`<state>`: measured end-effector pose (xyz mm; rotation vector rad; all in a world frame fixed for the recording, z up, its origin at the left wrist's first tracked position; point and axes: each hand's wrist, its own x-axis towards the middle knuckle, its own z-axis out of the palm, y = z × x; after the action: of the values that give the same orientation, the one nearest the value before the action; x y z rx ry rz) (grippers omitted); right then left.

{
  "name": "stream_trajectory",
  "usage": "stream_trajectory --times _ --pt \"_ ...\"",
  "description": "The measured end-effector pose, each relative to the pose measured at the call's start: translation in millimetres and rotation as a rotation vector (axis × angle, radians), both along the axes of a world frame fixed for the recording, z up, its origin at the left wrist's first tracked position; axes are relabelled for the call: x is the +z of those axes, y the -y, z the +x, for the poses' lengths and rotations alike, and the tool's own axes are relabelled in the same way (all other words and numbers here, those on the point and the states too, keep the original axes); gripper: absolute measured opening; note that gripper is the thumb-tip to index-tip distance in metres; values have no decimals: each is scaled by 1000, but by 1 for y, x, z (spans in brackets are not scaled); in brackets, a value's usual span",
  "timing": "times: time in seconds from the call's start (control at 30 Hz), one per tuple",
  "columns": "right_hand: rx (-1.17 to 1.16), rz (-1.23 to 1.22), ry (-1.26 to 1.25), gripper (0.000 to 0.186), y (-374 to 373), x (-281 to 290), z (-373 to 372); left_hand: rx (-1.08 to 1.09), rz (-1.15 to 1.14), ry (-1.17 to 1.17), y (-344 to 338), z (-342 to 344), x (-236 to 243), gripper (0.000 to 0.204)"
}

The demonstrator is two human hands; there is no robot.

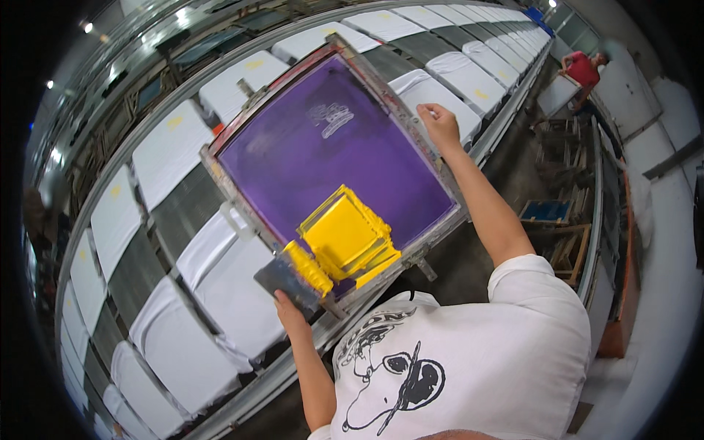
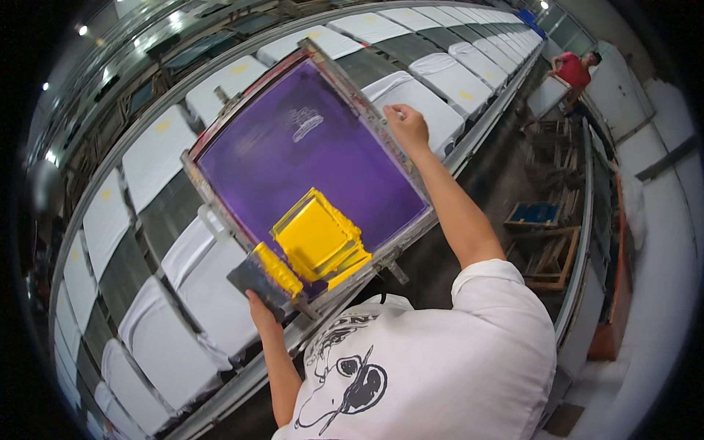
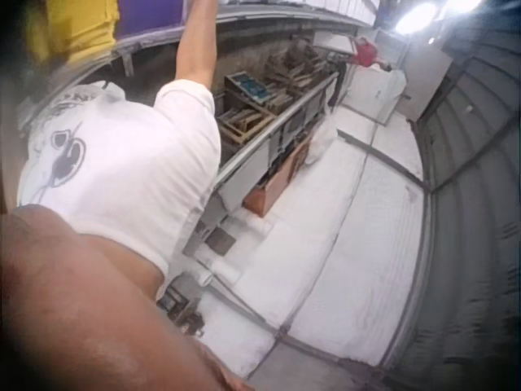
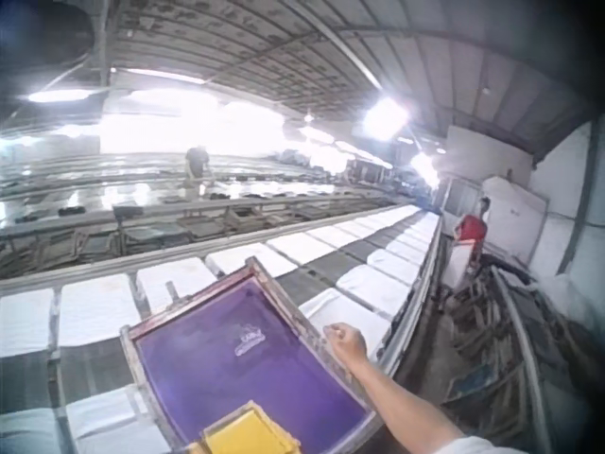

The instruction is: The person uses a squeegee to apply yellow ink onto a screen printing frame over a purple t-shirt. After printing, they remove the frame and place the printed shirt onto a conveyor belt. They then pick up a white t-shirt, unfold it, and position it on the printing station.

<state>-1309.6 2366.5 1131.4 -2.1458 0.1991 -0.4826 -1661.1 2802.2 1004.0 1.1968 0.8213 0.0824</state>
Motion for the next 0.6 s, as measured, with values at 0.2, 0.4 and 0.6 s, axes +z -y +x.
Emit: stream_trajectory --times 0.2,0.4,0.6 --pt "197 171 -40 45 20 -96 15 119 -410 166 71 26 -17 72" --pt "72 51 -218 44 66 -163 64 124 -303 25 90 56 -11 66" --pt "128 29 -186 42 100 -221 108 57 -414 29 107 68 -29 64"
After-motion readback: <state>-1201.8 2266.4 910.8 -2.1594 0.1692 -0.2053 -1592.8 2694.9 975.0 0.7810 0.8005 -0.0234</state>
